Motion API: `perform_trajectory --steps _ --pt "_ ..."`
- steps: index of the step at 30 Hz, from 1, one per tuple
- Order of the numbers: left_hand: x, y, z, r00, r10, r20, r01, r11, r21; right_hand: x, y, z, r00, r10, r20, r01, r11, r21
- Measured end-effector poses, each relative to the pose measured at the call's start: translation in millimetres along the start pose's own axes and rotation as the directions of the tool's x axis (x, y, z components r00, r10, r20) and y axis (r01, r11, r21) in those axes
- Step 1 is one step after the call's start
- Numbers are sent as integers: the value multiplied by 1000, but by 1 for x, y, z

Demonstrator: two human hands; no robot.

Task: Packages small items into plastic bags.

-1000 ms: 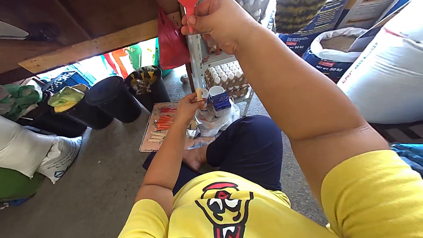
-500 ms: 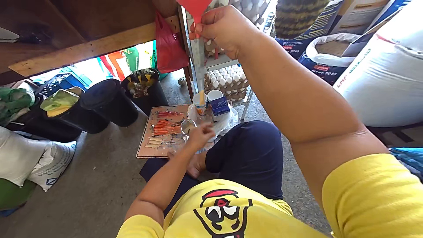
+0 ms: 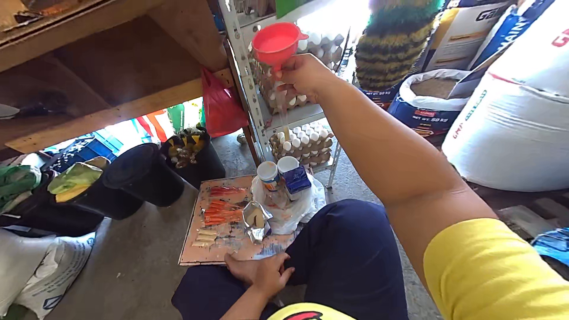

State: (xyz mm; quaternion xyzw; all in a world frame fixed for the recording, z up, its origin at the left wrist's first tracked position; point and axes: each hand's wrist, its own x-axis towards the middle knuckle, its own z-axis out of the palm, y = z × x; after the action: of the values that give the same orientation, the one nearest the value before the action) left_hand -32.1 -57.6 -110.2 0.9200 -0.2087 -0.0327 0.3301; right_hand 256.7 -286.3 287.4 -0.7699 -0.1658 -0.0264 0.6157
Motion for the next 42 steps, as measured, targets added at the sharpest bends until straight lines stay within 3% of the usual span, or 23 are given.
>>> perform_trajectory --steps 5,20,33,38,42 --pt "0 -9 7 984 131 -124 -125 991 53 44 31 -17 998 -39 -43 40 999 15" --pt "7 -12 14 981 110 -159 -96 991 91 139 135 -19 976 -120 -183 143 983 117" --pt "4 -10 16 979 112 -171 -102 993 65 152 146 -3 962 -136 -239 178 970 165" --pt "4 -6 15 982 103 -161 -93 993 69 150 151 -2 971 -100 -219 127 986 113" --pt "3 -8 16 985 92 -148 -85 995 50 138 144 -1 967 -147 -209 179 973 142"
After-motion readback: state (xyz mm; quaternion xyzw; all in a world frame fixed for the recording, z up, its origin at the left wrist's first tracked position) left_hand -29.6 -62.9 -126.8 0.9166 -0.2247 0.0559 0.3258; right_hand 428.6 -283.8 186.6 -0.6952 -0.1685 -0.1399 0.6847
